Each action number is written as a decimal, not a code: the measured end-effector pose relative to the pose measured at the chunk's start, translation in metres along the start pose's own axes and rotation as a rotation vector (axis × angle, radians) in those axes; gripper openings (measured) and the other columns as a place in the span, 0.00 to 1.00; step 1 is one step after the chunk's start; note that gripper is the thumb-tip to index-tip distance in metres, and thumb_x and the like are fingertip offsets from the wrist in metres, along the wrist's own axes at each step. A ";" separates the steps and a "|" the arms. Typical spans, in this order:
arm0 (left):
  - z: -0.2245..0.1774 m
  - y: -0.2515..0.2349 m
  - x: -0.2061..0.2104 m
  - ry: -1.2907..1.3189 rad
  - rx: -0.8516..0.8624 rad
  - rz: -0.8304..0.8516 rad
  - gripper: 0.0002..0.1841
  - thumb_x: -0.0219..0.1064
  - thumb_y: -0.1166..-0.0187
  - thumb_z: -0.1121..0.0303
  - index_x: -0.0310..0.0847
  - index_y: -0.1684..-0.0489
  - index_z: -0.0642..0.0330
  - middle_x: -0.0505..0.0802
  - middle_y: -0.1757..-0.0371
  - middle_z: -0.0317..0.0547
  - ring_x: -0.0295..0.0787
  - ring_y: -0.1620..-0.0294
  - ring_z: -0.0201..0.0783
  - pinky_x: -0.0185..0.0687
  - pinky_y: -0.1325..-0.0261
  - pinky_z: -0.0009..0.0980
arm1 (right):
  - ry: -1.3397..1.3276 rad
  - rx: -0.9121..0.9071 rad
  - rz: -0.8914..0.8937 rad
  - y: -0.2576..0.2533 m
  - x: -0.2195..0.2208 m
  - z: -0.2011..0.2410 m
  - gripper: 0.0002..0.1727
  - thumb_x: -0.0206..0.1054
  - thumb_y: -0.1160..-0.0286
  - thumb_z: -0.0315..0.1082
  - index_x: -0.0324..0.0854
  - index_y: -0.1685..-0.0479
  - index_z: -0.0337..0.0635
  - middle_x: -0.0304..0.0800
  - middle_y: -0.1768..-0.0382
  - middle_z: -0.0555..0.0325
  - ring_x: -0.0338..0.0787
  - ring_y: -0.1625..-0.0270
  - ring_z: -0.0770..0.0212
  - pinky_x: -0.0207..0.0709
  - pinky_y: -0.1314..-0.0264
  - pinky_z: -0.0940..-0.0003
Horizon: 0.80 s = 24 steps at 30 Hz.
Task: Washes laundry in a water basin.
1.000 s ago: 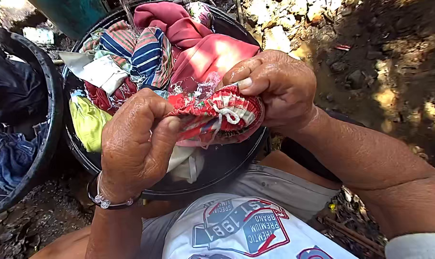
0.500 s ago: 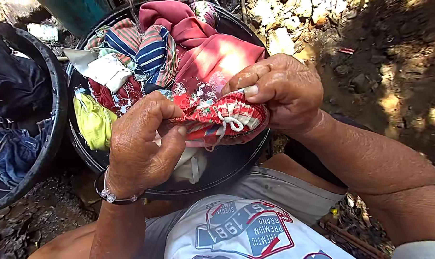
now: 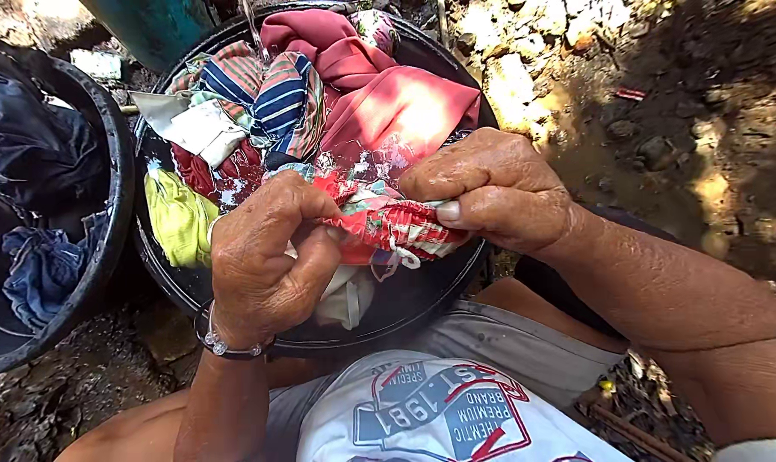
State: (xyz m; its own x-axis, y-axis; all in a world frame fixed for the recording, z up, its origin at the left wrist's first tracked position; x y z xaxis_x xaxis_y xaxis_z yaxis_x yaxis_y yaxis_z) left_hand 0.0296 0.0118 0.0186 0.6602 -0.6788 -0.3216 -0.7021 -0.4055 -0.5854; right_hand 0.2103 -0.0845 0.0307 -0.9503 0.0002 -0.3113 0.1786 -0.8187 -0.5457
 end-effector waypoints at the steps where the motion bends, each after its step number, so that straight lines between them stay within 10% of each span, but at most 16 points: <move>1: 0.001 0.000 -0.001 -0.013 -0.011 -0.005 0.04 0.62 0.26 0.76 0.82 0.64 0.66 0.87 0.63 0.37 0.85 0.60 0.22 0.82 0.55 0.17 | 0.097 0.029 -0.003 0.000 -0.002 -0.003 0.13 0.50 0.31 0.23 0.72 0.83 0.37 0.74 0.78 0.64 0.74 0.70 0.81 0.63 0.68 0.86; 11: 0.001 -0.001 0.004 -0.117 -0.036 0.016 0.06 0.63 0.25 0.75 0.83 0.63 0.70 0.87 0.65 0.39 0.82 0.64 0.19 0.78 0.59 0.13 | 0.553 -0.001 -0.063 -0.001 -0.002 -0.018 0.24 0.48 0.18 0.46 0.76 0.60 0.31 0.79 0.58 0.47 0.79 0.45 0.57 0.71 0.41 0.70; 24: -0.001 -0.005 0.013 -0.127 -0.046 -0.017 0.06 0.59 0.28 0.77 0.82 0.69 0.69 0.84 0.69 0.37 0.78 0.67 0.18 0.72 0.64 0.11 | 0.487 -0.143 -0.102 0.004 0.018 -0.014 0.18 0.56 0.25 0.42 0.76 0.58 0.31 0.79 0.59 0.46 0.80 0.47 0.57 0.72 0.45 0.72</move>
State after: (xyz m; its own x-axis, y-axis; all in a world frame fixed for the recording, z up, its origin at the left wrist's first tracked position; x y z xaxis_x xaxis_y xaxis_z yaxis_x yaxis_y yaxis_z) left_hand 0.0417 0.0046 0.0182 0.6988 -0.5895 -0.4052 -0.6999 -0.4463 -0.5577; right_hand 0.1977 -0.0800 0.0116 -0.7416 0.3710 -0.5589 0.1573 -0.7138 -0.6825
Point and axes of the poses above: each hand's wrist, its own y-axis away from the middle knuckle, its own x-axis out of the palm, z = x × y, the point moved 4 cm from there along -y, towards the middle knuckle
